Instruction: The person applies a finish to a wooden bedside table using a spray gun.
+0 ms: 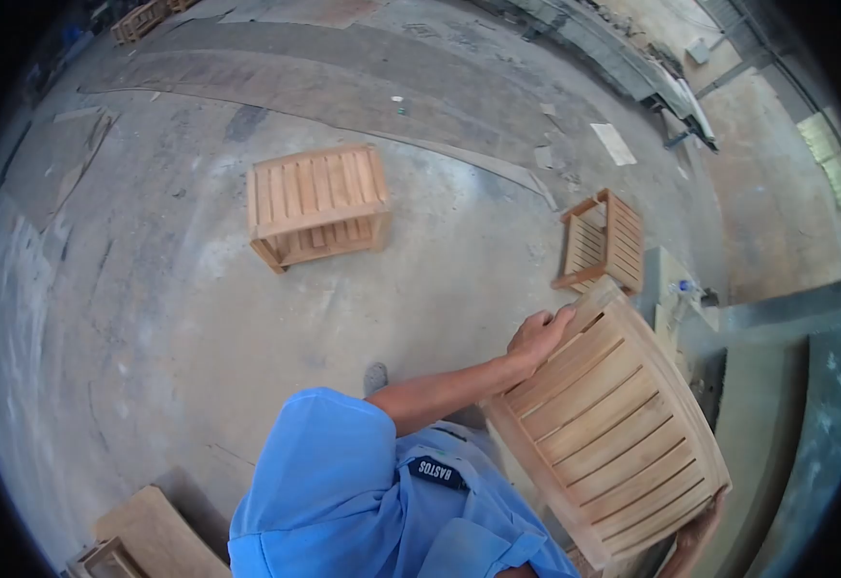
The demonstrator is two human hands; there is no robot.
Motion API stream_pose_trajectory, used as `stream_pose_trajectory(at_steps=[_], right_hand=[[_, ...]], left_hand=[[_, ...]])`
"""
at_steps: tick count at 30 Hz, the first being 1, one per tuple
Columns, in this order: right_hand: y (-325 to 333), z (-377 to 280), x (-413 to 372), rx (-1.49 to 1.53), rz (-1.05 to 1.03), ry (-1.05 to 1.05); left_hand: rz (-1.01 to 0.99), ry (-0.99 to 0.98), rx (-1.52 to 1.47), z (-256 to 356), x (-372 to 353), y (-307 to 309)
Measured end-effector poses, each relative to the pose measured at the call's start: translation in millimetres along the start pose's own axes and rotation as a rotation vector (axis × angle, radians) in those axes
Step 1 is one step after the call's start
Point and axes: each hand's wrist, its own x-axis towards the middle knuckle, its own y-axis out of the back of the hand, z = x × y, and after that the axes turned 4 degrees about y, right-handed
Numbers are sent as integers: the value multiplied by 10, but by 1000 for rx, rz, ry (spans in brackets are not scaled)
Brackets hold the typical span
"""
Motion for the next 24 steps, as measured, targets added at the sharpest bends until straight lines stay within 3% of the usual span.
stream_pose_trajectory(at_steps=[5,8,11,13,14,17,24], right_hand=[[-1310,600,1767,141,-28,-141],[-2056,1007,3098,83,-255,-144],[-3018,1463,4515,57,-488,-81],[-3617,1697,5327,107,-615,-234],[-3969,1865,5668,138,-666,-317],[-4841,2341,6512,-69,-402,-430],[-6271,3571,7858,-173,-477,-580]], left_hand=[[166,-57,-53,511,1282,669],[284,-103,-69,681,2174,1129],[433,-14,5,1220,2720,1493],[675,48,173,1106,3617,1728],[684,45,194,1167,3913,1871],[748,110,179,1176,4731,2336],[844,232,121,661,5905,3214]])
